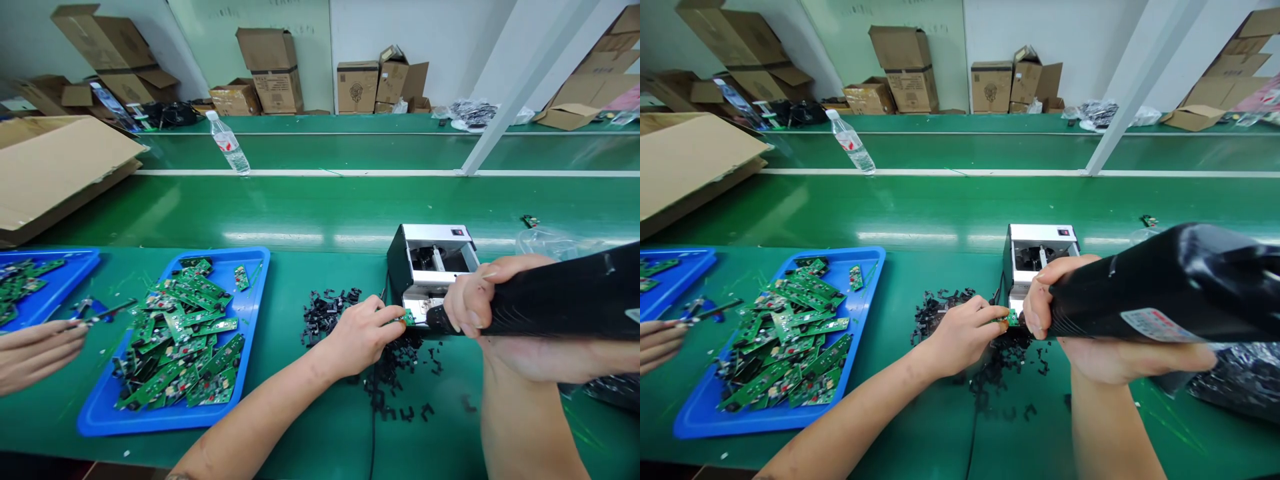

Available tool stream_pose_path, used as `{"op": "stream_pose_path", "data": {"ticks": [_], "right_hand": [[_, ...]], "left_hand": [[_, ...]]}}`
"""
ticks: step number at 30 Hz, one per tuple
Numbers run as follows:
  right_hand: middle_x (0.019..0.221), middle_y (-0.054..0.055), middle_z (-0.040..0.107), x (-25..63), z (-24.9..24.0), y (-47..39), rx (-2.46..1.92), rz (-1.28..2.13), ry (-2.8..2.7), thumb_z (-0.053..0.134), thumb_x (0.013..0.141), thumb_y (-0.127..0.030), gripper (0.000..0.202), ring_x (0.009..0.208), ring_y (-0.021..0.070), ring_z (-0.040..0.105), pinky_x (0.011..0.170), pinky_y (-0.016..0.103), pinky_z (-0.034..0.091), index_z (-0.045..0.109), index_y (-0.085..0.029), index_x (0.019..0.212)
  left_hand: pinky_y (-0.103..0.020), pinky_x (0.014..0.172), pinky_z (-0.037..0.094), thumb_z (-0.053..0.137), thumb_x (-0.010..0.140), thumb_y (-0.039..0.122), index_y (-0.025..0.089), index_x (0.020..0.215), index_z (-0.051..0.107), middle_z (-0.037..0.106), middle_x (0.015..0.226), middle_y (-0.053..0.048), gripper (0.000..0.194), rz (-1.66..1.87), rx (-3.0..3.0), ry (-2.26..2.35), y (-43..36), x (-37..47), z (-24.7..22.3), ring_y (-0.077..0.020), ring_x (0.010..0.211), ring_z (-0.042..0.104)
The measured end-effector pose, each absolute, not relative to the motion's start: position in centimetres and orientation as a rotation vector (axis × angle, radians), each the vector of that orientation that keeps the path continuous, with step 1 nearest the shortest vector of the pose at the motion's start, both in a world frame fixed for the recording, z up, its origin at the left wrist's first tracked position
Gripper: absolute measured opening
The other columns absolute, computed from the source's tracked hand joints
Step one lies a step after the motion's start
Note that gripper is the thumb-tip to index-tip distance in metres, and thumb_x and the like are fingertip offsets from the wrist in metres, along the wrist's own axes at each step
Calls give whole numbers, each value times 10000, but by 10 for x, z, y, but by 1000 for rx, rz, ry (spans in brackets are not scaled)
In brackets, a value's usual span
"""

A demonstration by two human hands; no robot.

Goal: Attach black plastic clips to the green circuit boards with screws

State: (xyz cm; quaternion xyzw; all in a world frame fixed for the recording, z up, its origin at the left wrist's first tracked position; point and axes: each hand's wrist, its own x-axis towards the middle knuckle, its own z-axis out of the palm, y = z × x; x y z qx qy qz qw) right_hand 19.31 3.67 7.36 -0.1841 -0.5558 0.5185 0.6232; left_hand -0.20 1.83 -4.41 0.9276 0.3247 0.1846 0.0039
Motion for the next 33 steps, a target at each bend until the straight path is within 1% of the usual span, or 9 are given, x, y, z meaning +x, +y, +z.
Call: {"op": "stream_pose_path", "data": {"ticks": [2, 8, 12, 15, 17, 19, 24, 29, 33], "right_hand": [[530, 15, 620, 196, 71, 37, -388, 1192, -1297, 615, 758, -809, 649, 360, 168, 503, 329, 298, 400, 788, -224, 980], [514, 12, 600, 196, 71, 35, -442, 1198, -1291, 614, 735, -832, 690, 364, 162, 496, 351, 302, 413, 774, -192, 939], [502, 12, 615, 191, 76, 36, -424, 1195, -1296, 670, 753, -762, 595, 335, 161, 479, 326, 296, 389, 792, -211, 939], [486, 10, 612, 186, 80, 37, -459, 1161, -1284, 748, 700, -724, 544, 314, 164, 475, 315, 299, 396, 789, -208, 869], [467, 8, 594, 184, 81, 37, -500, 1155, -1269, 763, 655, -746, 567, 307, 169, 478, 316, 307, 405, 773, -200, 806], [457, 6, 582, 182, 80, 37, -519, 1165, -1277, 739, 649, -778, 598, 302, 174, 480, 314, 312, 404, 764, -195, 779], [485, 5, 602, 182, 76, 38, -453, 1188, -1326, 646, 677, -850, 676, 315, 177, 498, 309, 302, 393, 775, -210, 852], [478, -7, 597, 182, 72, 38, -433, 1213, -1326, 657, 679, -840, 653, 311, 166, 487, 306, 289, 381, 773, -221, 853], [486, 2, 603, 186, 68, 41, -444, 1248, -1312, 664, 652, -855, 681, 319, 169, 485, 311, 300, 382, 769, -215, 859]], "left_hand": [[-321, 761, 504, 492, 911, 78, 196, 1084, 645, 616, 1353, -32, 259, 571, 2909, 1011, 18, -2, -44, -196, 884, 492], [-320, 755, 497, 502, 912, 84, 198, 1078, 644, 614, 1355, -27, 247, 571, 2909, 1022, 18, -2, -44, -196, 880, 490], [-315, 743, 491, 501, 902, 72, 196, 1073, 643, 618, 1353, -14, 254, 595, 2907, 1008, 18, -2, -43, -193, 867, 482], [-311, 740, 490, 499, 903, 66, 196, 1067, 641, 618, 1354, -11, 253, 598, 2898, 1010, 18, -2, -43, -192, 869, 483], [-314, 741, 493, 498, 907, 68, 197, 1076, 640, 618, 1355, -12, 256, 587, 2892, 1019, 18, -2, -44, -193, 880, 487], [-320, 741, 496, 497, 910, 73, 201, 1096, 637, 613, 1362, -16, 266, 573, 2888, 1025, 17, -2, -45, -197, 902, 494], [-323, 726, 501, 500, 901, 79, 205, 1101, 634, 606, 1363, -24, 272, 575, 2885, 1033, 17, -2, -47, -206, 925, 506], [-316, 732, 507, 498, 915, 90, 210, 1111, 636, 607, 1344, -43, 268, 560, 2893, 1044, 17, -2, -48, -199, 927, 515], [-315, 722, 501, 501, 927, 91, 207, 1090, 647, 631, 1331, -26, 247, 630, 2879, 1035, 17, -1, -48, -196, 895, 518]]}}
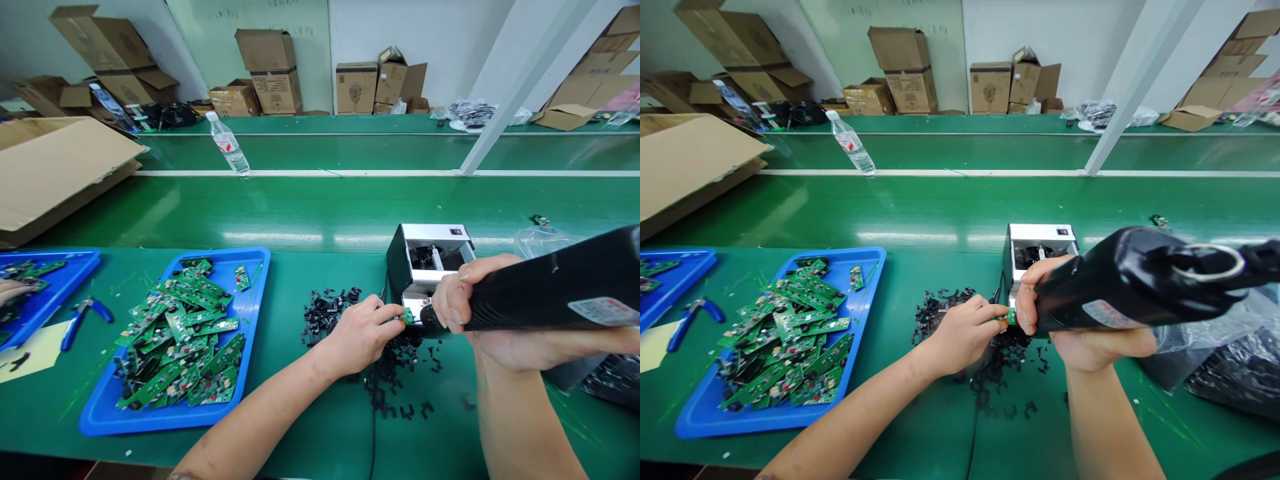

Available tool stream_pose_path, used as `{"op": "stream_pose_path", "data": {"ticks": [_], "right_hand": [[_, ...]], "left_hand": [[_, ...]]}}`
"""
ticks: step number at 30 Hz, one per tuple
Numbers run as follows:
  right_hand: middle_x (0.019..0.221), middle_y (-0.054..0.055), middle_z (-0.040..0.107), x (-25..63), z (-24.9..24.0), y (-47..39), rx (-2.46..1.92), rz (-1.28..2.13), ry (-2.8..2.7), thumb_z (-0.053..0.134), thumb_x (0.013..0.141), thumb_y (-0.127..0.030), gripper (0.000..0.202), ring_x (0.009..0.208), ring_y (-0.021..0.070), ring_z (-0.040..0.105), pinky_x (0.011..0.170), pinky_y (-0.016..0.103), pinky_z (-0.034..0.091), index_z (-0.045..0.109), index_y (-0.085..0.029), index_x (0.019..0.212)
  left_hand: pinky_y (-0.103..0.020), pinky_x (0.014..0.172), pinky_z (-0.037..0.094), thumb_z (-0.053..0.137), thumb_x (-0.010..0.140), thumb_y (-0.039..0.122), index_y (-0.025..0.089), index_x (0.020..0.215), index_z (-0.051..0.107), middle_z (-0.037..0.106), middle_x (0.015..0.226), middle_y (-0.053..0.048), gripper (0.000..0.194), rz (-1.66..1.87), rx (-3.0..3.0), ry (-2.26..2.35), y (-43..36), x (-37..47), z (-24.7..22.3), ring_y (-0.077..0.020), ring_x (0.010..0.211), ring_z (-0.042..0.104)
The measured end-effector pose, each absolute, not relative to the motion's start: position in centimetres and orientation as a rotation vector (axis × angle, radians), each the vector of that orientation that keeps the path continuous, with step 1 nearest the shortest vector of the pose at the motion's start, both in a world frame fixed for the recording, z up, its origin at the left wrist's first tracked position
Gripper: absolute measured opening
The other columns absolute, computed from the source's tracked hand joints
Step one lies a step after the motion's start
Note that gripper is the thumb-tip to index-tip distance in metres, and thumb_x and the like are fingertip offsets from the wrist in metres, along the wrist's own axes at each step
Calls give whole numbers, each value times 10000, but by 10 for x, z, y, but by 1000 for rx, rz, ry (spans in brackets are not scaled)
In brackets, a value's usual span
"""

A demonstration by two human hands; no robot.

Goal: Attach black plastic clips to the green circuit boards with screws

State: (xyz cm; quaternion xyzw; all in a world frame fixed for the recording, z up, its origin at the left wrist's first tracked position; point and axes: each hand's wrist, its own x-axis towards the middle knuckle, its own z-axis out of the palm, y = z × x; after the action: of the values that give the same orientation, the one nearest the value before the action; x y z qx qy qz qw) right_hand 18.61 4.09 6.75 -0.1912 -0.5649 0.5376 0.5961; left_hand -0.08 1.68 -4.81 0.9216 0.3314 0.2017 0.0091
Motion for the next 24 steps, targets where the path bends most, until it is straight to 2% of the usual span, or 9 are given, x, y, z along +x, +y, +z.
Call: {"op": "stream_pose_path", "data": {"ticks": [6, 11, 13, 15, 18, 21, 24], "right_hand": [[579, -14, 600, 226, 70, 45, -686, 1083, -1019, 653, 682, -834, 674, 385, 146, 474, 337, 293, 370, 728, -260, 1028], [801, 15, 598, 279, 40, 54, -1203, 1058, -797, 636, 666, -808, 601, 492, 139, 500, 399, 316, 441, 615, -262, 916], [811, 2, 603, 294, 14, 58, -1443, 997, -815, 731, 635, -690, 533, 517, 154, 538, 435, 331, 486, 527, -270, 892], [747, -23, 594, 303, -13, 62, -1577, 941, -850, 804, 603, -571, 543, 523, 177, 570, 457, 343, 507, 471, -278, 916], [696, 1, 615, 306, -44, 68, -1744, 845, -981, 749, 665, -555, 493, 580, 231, 626, 519, 374, 534, 514, -244, 967], [809, 102, 694, 306, -59, 74, -1923, 687, -1170, 703, 726, -511, 416, 792, 305, 693, 715, 421, 560, 613, -186, 971], [955, 185, 723, 305, -62, 76, -2050, 539, -1373, 655, 774, -481, 407, 976, 371, 682, 880, 472, 522, 680, -150, 1008]], "left_hand": [[-299, 799, 512, 463, 1011, 163, 198, 1019, 635, 692, 1188, -44, 176, 873, 2617, 1038, 24, -3, -49, -174, 908, 597], [-282, 764, 523, 519, 979, 237, 203, 1019, 620, 699, 954, -34, 114, 1020, 1980, 1423, 49, -19, -50, -159, 791, 643], [-302, 782, 534, 525, 961, 245, 204, 1040, 618, 695, 951, -38, 129, 996, 1825, 1607, 66, -28, -53, -173, 796, 649], [-334, 838, 543, 492, 944, 197, 183, 1055, 612, 687, 993, -68, 164, 1010, 1758, 1708, 89, -37, -59, -199, 883, 661], [-390, 967, 524, 442, 892, 98, 147, 1087, 618, 659, 1119, -124, 267, 1029, 1693, 1823, 133, -48, -66, -228, 1034, 656], [-428, 1093, 458, 411, 828, 28, 128, 1181, 614, 602, 1282, -158, 419, 1025, 1693, 1883, 176, -58, -69, -244, 1224, 592], [-427, 1190, 363, 446, 753, -2, 160, 1255, 620, 513, 1463, -132, 556, 965, 1788, 1869, 198, -71, -67, -249, 1403, 455]]}}
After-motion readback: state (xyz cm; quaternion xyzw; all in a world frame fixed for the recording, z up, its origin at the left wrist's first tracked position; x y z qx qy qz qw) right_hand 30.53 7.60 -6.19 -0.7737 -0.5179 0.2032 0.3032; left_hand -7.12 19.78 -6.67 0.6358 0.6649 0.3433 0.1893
